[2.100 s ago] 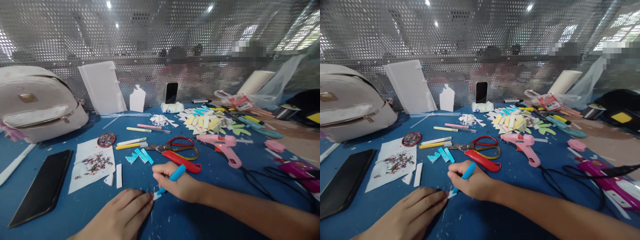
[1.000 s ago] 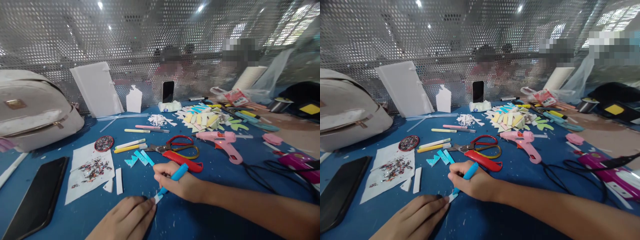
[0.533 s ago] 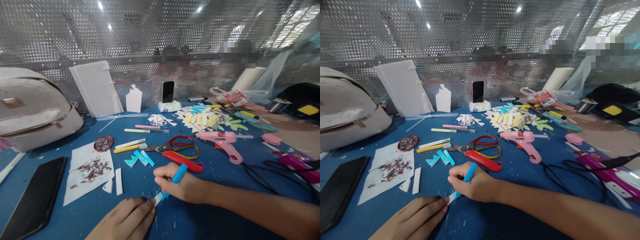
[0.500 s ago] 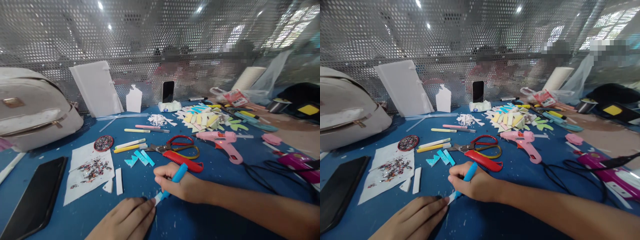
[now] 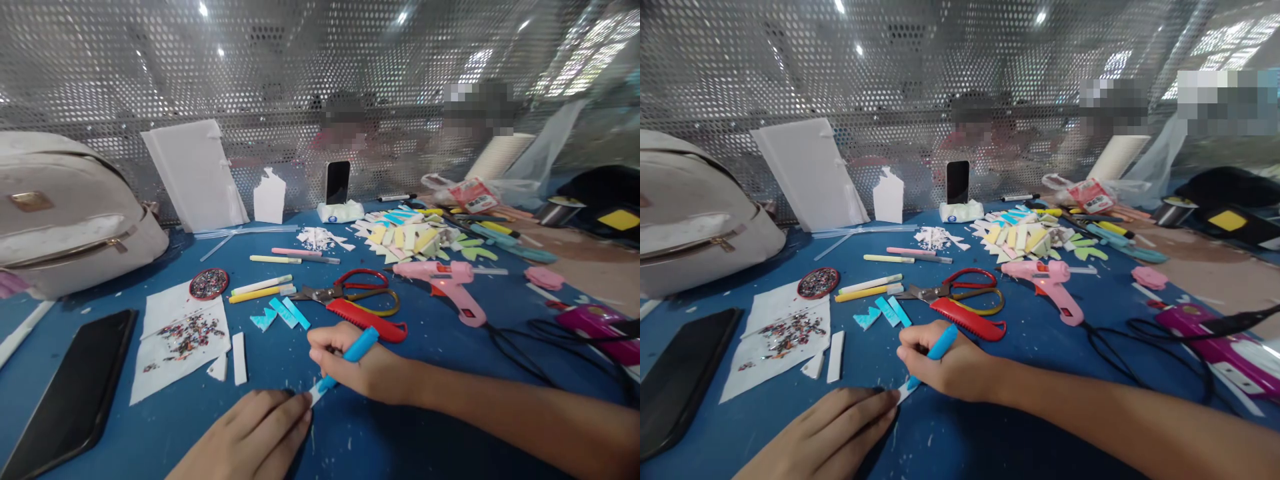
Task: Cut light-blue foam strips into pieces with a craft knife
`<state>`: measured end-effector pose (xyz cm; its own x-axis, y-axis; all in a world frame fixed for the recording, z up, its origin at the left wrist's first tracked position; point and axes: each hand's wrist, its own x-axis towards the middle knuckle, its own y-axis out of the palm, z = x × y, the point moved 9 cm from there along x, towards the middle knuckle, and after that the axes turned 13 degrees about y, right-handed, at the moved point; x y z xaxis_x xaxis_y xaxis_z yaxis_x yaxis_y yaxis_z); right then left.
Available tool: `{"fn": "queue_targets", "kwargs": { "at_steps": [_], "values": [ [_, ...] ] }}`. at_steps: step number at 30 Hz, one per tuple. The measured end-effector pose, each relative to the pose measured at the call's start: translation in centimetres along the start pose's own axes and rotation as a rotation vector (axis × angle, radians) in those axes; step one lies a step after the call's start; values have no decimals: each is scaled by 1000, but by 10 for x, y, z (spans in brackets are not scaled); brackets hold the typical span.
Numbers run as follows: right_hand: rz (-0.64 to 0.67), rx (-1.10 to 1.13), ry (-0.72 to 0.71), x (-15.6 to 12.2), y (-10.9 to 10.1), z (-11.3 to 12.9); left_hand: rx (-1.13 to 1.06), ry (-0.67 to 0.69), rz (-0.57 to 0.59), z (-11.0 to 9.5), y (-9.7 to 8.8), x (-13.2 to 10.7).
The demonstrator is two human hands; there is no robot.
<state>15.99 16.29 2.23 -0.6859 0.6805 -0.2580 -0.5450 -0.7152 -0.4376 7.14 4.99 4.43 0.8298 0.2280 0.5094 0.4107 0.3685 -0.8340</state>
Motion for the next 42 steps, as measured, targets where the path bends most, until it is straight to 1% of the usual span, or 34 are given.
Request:
{"fn": "queue_targets", "kwargs": {
  "at_steps": [3, 6, 7, 10, 13, 17, 20, 23, 27, 30, 33, 36, 40, 42],
  "values": [
    [18, -4, 12, 1, 2, -1, 1, -11, -37, -2, 9, -4],
    [-32, -8, 21, 1, -1, -2, 3, -25, -104, -1, 7, -5],
    [-30, -13, 22, 1, -1, -2, 8, -28, -105, -1, 7, -5],
    [-5, -5, 20, 2, 1, -1, 34, -6, -59, -3, 8, -6],
    [-36, 10, 15, 2, -1, -2, 38, 3, -48, -4, 9, -7],
    [-9, 12, 17, 3, 1, -3, 32, -6, -65, -3, 8, -6],
    [-40, 39, 28, 3, -3, -2, 26, -22, -85, -2, 7, -5],
    [-12, 4, 29, 2, 0, 0, 17, -22, -85, -2, 6, -4],
    [-40, 21, 24, 1, -3, 0, 8, -22, -97, -1, 5, -4],
    [-12, 23, 30, 1, 0, -1, 9, -32, -114, 0, 4, -3],
    [-48, 41, 36, 2, -3, -2, 5, -32, -118, 0, 3, -1],
    [-3, 12, 33, 2, 2, -2, -1, -46, -142, 1, 1, -1],
    [-27, 31, 42, 3, -1, -3, 0, -30, -125, 0, 3, -1],
    [-1, 17, 41, 2, 1, -2, -2, -32, -127, 0, 4, -1]
  ]
}}
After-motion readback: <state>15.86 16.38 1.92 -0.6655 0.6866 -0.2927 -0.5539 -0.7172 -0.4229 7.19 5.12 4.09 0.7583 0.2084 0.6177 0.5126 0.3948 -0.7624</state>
